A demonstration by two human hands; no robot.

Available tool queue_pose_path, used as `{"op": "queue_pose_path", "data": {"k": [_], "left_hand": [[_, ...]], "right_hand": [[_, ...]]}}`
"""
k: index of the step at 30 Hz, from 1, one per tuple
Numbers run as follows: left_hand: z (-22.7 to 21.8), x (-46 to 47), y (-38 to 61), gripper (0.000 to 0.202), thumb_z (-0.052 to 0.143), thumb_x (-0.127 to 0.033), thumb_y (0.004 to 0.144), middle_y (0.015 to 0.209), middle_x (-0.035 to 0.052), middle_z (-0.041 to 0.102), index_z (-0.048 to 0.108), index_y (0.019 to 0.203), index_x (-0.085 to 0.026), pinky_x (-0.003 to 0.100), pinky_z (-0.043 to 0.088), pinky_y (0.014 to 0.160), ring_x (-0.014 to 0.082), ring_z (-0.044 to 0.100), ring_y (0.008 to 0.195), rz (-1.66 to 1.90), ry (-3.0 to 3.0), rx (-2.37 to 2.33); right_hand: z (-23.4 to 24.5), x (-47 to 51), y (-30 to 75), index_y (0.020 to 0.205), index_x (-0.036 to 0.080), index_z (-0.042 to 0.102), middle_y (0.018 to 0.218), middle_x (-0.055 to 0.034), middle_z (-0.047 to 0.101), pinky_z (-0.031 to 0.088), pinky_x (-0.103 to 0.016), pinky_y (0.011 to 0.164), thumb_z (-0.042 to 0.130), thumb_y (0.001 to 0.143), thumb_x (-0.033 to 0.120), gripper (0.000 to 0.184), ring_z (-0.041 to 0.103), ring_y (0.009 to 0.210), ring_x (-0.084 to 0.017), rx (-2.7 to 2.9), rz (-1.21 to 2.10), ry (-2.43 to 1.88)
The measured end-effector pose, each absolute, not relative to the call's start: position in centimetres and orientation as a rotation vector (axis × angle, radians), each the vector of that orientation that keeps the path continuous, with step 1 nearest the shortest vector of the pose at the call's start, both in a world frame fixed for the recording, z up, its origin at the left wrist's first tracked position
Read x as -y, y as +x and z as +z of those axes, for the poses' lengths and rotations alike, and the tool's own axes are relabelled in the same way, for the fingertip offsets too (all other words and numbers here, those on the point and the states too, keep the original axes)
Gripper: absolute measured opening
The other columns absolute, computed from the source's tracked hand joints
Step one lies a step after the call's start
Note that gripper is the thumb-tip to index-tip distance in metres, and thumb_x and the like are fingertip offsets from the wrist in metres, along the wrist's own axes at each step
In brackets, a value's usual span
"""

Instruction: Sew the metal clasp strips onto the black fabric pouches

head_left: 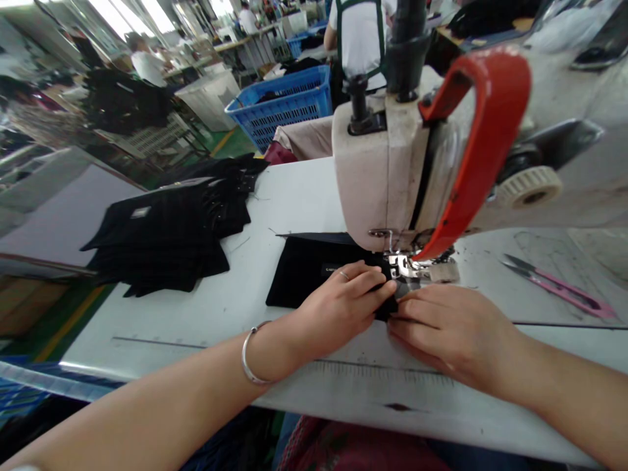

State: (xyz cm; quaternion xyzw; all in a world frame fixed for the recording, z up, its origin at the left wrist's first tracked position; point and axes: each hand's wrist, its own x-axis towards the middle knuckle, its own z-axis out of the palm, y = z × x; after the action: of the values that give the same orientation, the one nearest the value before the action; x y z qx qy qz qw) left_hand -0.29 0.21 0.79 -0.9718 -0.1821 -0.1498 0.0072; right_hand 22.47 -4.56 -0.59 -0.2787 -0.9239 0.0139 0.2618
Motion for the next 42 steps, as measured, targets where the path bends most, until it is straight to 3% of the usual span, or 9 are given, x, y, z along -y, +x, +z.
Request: {"op": "queue_pose_path", "data": {"k": [8,12,17,23,30,36,42], "left_hand": [[-0.2,-2.1,-0.3,0.023,0.053,-0.017,0.100,0.125,0.0073,0.067,0.066,0.120,-0.018,0.041,0.046,0.115,0.0215,0.058,0.126,-0.435,-2.996,0.558],[-0.2,-2.0,-0.3,0.024,0.051,-0.021,0.102,0.117,0.0074,0.071,0.064,0.121,-0.018,0.040,0.054,0.101,0.0224,0.064,0.113,-0.609,-2.969,0.697],[-0.1,-1.6,-0.5,0.019,0.049,-0.019,0.104,0.109,0.0060,0.074,0.067,0.110,-0.017,0.033,0.056,0.088,0.0172,0.068,0.099,-0.728,-3.061,0.662],[0.3,-1.7,-0.4,0.015,0.054,-0.016,0.102,0.106,0.0036,0.075,0.068,0.107,-0.017,0.031,0.055,0.088,0.0147,0.069,0.093,-0.743,-3.085,0.663],[0.2,-2.1,-0.5,0.013,0.060,-0.015,0.099,0.102,0.0021,0.074,0.071,0.103,-0.020,0.029,0.056,0.090,0.0130,0.069,0.092,-0.822,-3.138,0.680],[0.4,-2.2,-0.5,0.013,0.058,-0.011,0.099,0.102,0.0046,0.074,0.069,0.102,-0.016,0.030,0.058,0.093,0.0147,0.067,0.095,-0.803,-3.141,0.551],[0.4,-2.0,-0.9,0.016,0.057,-0.010,0.098,0.106,0.0060,0.076,0.068,0.109,-0.014,0.033,0.059,0.096,0.0161,0.070,0.102,-0.746,-3.136,0.477]], "right_hand": [[-0.6,4.2,22.2,0.097,0.015,0.074,0.094,-0.0075,0.073,0.055,-0.038,0.073,0.057,0.096,0.017,0.017,0.069,0.091,-0.022,2.476,0.134,-0.825],[-0.6,4.1,22.2,0.098,0.014,0.074,0.098,-0.0088,0.074,0.055,-0.038,0.072,0.058,0.094,0.017,0.017,0.070,0.092,-0.024,2.469,0.116,-0.867],[-0.1,3.7,23.0,0.103,0.016,0.074,0.092,-0.0061,0.075,0.049,-0.037,0.070,0.055,0.097,0.018,0.020,0.067,0.081,-0.020,2.450,0.097,-0.836],[-0.3,3.4,23.9,0.111,0.020,0.073,0.090,-0.0045,0.069,0.039,-0.039,0.069,0.053,0.100,0.026,0.023,0.059,0.079,-0.023,2.505,0.066,-0.942],[-0.5,3.3,23.8,0.112,0.020,0.072,0.085,-0.0039,0.066,0.037,-0.039,0.071,0.054,0.100,0.026,0.023,0.056,0.078,-0.021,2.519,0.046,-0.951],[-0.2,3.2,23.9,0.101,0.019,0.073,0.082,-0.0038,0.067,0.038,-0.039,0.073,0.056,0.097,0.024,0.018,0.058,0.080,-0.022,2.508,0.076,-0.931],[-0.3,3.1,24.2,0.112,0.016,0.071,0.101,-0.0075,0.074,0.043,-0.042,0.078,0.057,0.094,0.018,0.023,0.062,0.092,-0.026,2.459,0.092,-0.912]]}}
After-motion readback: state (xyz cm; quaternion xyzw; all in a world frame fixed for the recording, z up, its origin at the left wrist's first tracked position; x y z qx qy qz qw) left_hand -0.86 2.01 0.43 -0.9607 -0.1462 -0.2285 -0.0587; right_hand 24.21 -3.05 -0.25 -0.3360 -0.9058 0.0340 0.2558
